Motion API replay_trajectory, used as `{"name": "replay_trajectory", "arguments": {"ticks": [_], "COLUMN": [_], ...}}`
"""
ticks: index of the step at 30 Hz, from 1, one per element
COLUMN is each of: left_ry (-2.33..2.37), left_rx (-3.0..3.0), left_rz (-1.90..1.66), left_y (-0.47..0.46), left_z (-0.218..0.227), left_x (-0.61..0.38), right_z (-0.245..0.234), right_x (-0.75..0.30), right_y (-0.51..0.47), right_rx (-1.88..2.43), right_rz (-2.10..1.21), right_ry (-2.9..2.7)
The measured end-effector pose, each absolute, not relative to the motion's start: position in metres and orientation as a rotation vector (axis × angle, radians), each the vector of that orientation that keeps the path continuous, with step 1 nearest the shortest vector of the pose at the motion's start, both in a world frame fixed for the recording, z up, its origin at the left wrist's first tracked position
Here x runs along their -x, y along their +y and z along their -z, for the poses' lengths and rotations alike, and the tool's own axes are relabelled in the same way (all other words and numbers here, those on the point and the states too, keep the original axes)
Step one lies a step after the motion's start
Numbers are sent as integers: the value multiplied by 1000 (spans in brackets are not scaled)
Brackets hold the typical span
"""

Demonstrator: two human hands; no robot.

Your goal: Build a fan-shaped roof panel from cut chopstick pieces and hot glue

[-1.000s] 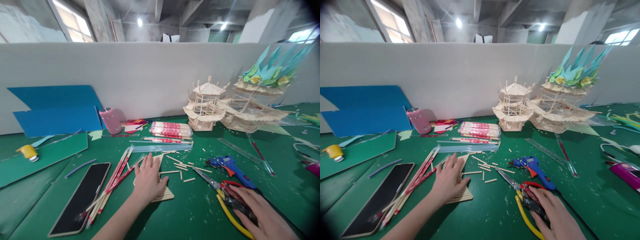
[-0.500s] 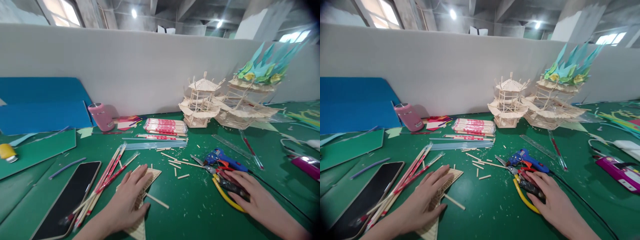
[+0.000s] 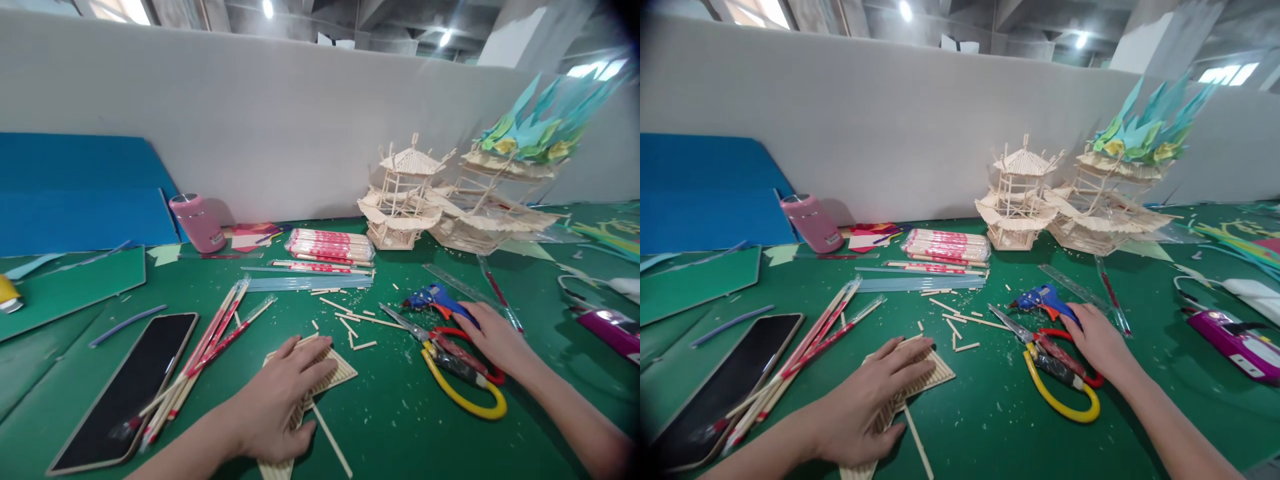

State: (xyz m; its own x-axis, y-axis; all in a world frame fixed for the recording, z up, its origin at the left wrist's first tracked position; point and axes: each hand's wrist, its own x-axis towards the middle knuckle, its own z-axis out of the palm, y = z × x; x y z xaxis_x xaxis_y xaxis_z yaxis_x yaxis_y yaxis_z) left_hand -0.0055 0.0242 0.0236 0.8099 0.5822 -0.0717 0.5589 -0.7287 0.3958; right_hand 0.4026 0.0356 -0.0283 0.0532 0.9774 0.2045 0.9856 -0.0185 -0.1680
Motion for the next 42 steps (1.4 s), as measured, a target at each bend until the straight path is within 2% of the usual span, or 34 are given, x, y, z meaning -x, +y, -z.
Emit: {"name": "replay_trajectory", "arguments": {"ticks": [6,11,15,19,22,30,36,42], "left_ry": [730,662,956,1307,1391,1129,1067,1010], "left_rx": [-2577,-2614,-2591,-2486,-2456,-2548,-2585,-2577], "left_rz": [-116,-162,-231,-307,-296,-335,-334,-326], "left_y": [36,43,26,1,-7,7,10,11], "left_z": [-29,-32,-32,-16,-1,5,6,-1], "left_x": [-8,-8,6,13,11,21,27,22], "right_z": [27,-1,-6,22,35,26,6,-18], "right_x": [-417,-399,-380,-384,-387,-382,-358,-283], "right_y": [59,58,22,-16,-28,-26,-12,33], "right_rx": [2187,2181,2071,1802,1792,1911,1895,1694], "right_rz": [184,228,84,-60,-195,-244,-5,32], "right_ry": [-1865,-1823,-1958,-2168,-2158,-2068,-1990,-2517]}}
